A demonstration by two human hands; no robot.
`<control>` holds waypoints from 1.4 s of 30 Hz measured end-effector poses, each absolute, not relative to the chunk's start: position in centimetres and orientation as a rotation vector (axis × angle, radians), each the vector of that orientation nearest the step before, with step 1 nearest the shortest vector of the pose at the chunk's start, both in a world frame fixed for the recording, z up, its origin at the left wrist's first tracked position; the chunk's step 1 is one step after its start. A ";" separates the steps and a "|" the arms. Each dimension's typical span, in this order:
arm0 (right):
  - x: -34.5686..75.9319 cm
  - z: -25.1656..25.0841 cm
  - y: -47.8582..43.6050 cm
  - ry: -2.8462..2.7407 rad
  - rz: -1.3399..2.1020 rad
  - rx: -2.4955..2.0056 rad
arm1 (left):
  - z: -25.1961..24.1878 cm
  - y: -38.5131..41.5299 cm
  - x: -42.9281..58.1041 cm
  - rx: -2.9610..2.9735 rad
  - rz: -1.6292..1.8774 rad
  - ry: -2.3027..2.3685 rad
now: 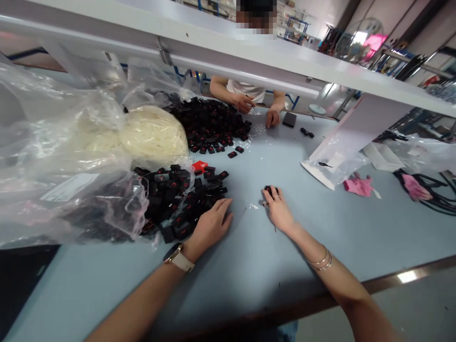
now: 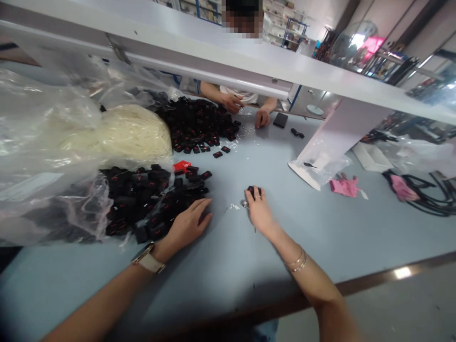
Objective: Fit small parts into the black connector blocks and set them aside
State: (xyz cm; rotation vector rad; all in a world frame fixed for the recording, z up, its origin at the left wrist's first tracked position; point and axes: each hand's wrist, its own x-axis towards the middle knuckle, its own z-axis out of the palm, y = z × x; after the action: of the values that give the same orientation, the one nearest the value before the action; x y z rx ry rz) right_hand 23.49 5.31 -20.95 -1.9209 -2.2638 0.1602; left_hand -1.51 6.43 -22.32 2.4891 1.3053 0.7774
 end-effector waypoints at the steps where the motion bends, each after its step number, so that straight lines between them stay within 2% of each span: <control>1: 23.6 -20.9 4.5 -2.246 0.212 -1.882 | -22.3 6.5 -1.5 2.482 0.793 1.320; 9: 25.3 -20.3 2.9 -1.768 0.520 -1.640 | -21.9 6.1 -1.7 2.593 0.812 1.221; 14: 26.3 -20.1 3.0 -1.408 0.383 -1.674 | -21.8 5.7 -1.7 2.716 0.802 1.120; 20: 24.6 -18.8 2.8 -1.749 0.124 -1.891 | -21.4 5.7 -1.6 2.773 0.844 0.962; 24: 23.6 -18.6 2.9 -1.933 0.126 -1.980 | -21.4 5.7 -1.6 2.785 0.810 0.952; 28: 23.6 -18.4 2.9 -1.827 0.148 -1.952 | -21.6 5.6 -1.6 2.783 0.809 0.939; 34: 21.8 -17.0 1.7 -1.837 0.443 -1.677 | -21.5 5.2 -1.6 2.815 0.802 0.862; 42: 17.6 -17.5 0.0 -1.867 0.756 -1.637 | -20.5 4.2 -1.1 2.796 0.820 0.588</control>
State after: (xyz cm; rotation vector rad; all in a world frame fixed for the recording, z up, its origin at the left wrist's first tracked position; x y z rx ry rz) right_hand 17.61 0.04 -17.47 -1.6367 -1.8667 0.7563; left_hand -1.11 4.18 -20.46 2.7958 0.5884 0.8199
